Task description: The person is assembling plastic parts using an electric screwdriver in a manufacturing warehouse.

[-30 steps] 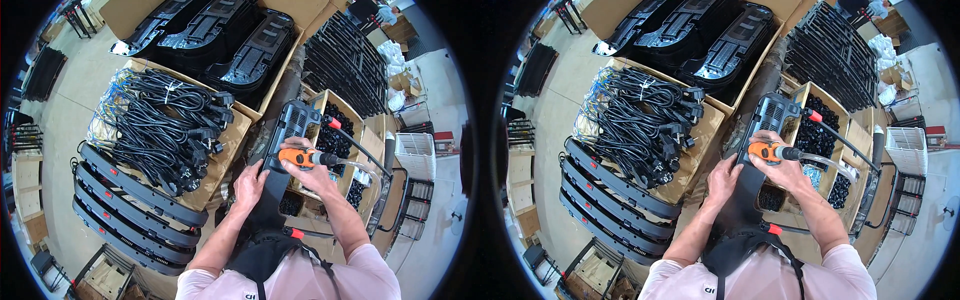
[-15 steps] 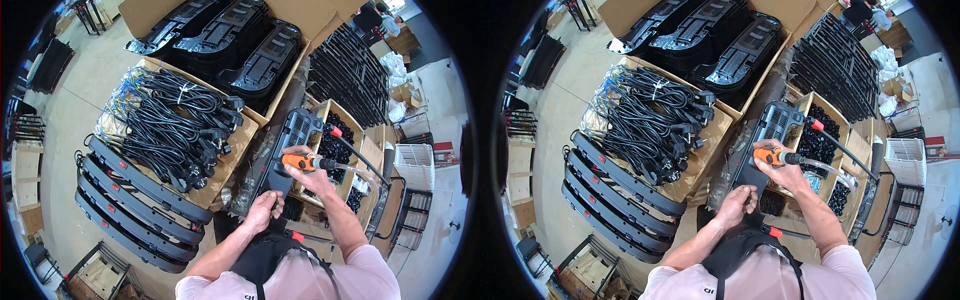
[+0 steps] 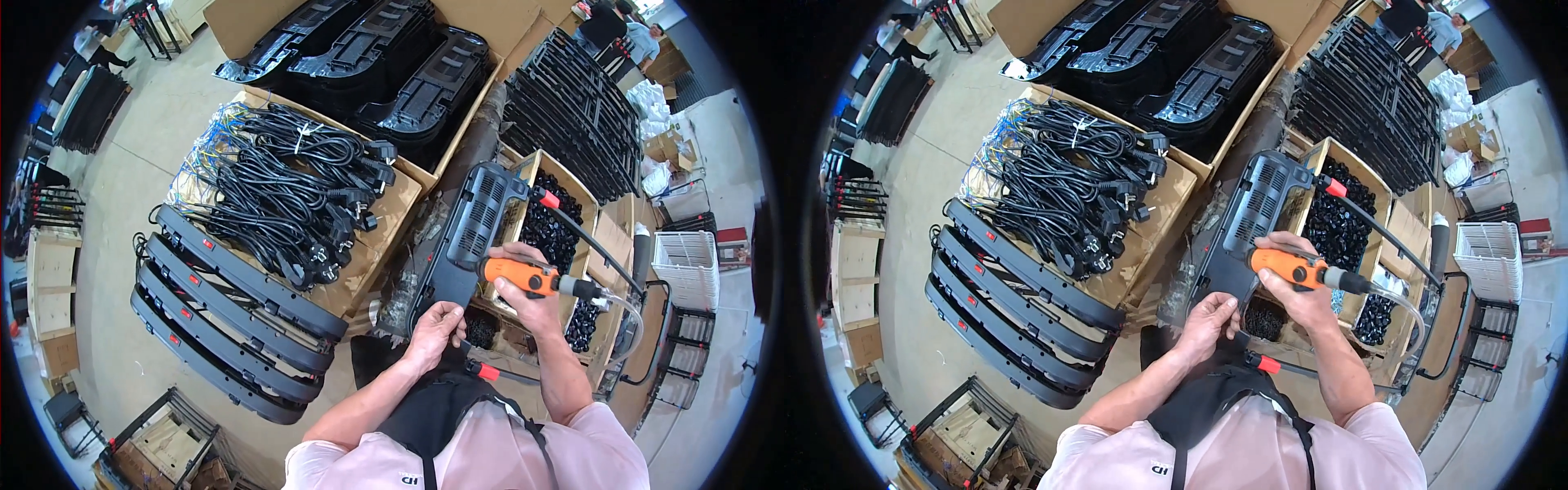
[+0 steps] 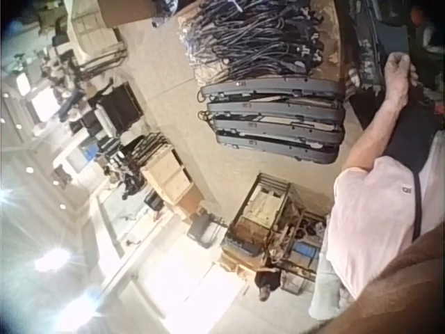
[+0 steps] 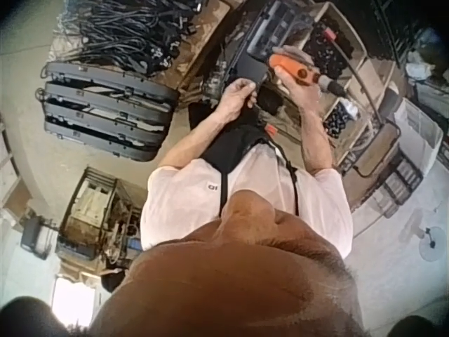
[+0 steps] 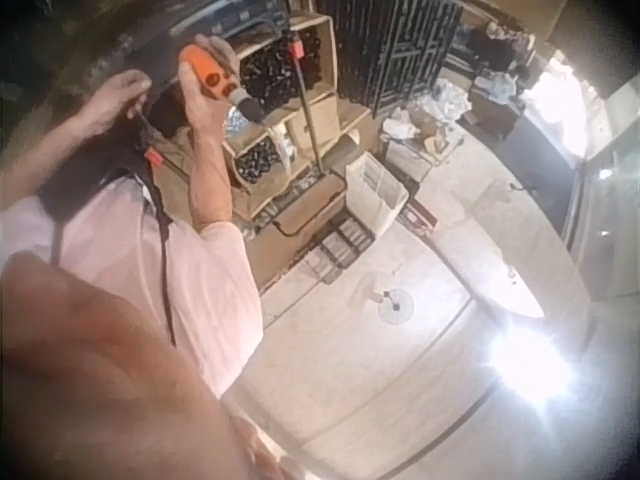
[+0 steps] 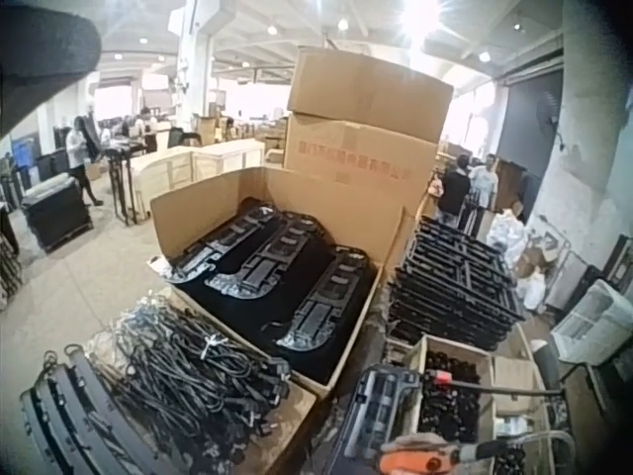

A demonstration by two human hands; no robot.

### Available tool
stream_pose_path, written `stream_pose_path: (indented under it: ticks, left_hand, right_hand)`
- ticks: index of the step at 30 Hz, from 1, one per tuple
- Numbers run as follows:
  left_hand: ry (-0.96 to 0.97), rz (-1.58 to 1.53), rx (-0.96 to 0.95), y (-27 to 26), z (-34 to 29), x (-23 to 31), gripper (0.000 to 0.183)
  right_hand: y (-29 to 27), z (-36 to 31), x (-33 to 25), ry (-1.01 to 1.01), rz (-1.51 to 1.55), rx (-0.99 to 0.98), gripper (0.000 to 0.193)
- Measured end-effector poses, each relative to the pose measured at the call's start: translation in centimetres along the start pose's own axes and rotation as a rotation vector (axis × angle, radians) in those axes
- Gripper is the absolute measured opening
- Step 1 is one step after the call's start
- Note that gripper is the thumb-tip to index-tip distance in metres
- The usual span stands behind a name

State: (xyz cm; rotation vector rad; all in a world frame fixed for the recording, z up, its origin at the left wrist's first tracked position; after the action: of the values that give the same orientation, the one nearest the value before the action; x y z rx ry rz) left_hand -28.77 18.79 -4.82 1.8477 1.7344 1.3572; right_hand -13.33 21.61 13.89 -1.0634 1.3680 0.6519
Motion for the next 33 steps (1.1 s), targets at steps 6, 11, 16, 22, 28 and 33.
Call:
stream_pose_path:
  ticks: [6,11,16,22,28,33]
  left_hand:
    - [-0.014,-0.140,0.042,2.3,-1.6,-1.4,0.023]
    - [-0.029,-0.221,0.022,2.0,-2.4,-6.1,0.023]
    - [-0.087,-0.320,0.131,2.6,-4.6,-10.7,0.026]
    - [-0.088,-0.332,0.194,2.1,-8.2,-15.2,0.026]
    - [-0.146,-0.363,0.155,1.5,-9.4,-16.9,0.025]
    - [-0.151,-0.406,0.099,1.7,-9.8,-16.4,0.022]
  right_hand:
    - [-4.1,-7.9,1.3,-0.009,0.123,0.091,0.055]
    - [-6.6,-14.0,3.1,-0.012,0.243,0.111,0.054]
    - [-7.7,-19.0,5.2,-0.036,0.203,0.011,0.053]
    - [-7.4,-23.3,6.8,-0.012,0.212,-0.061,0.048]
    - [-6.6,-25.0,6.7,-0.025,0.070,-0.102,0.043]
    - [-5.8,-25.8,6.7,0.015,0.148,-0.037,0.046]
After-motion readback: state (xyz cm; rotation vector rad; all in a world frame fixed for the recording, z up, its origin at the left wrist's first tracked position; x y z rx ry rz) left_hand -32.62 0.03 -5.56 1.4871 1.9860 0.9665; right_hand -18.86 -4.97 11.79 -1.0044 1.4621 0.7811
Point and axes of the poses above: each hand's wrist, its own z-axis towards the middle knuckle, its own y-axis out of the palm, x = y × z, the point moved 9 cm from there along z, towards the middle knuckle, and after that the axes turned 1 degree about y, right-handed, at the moved point
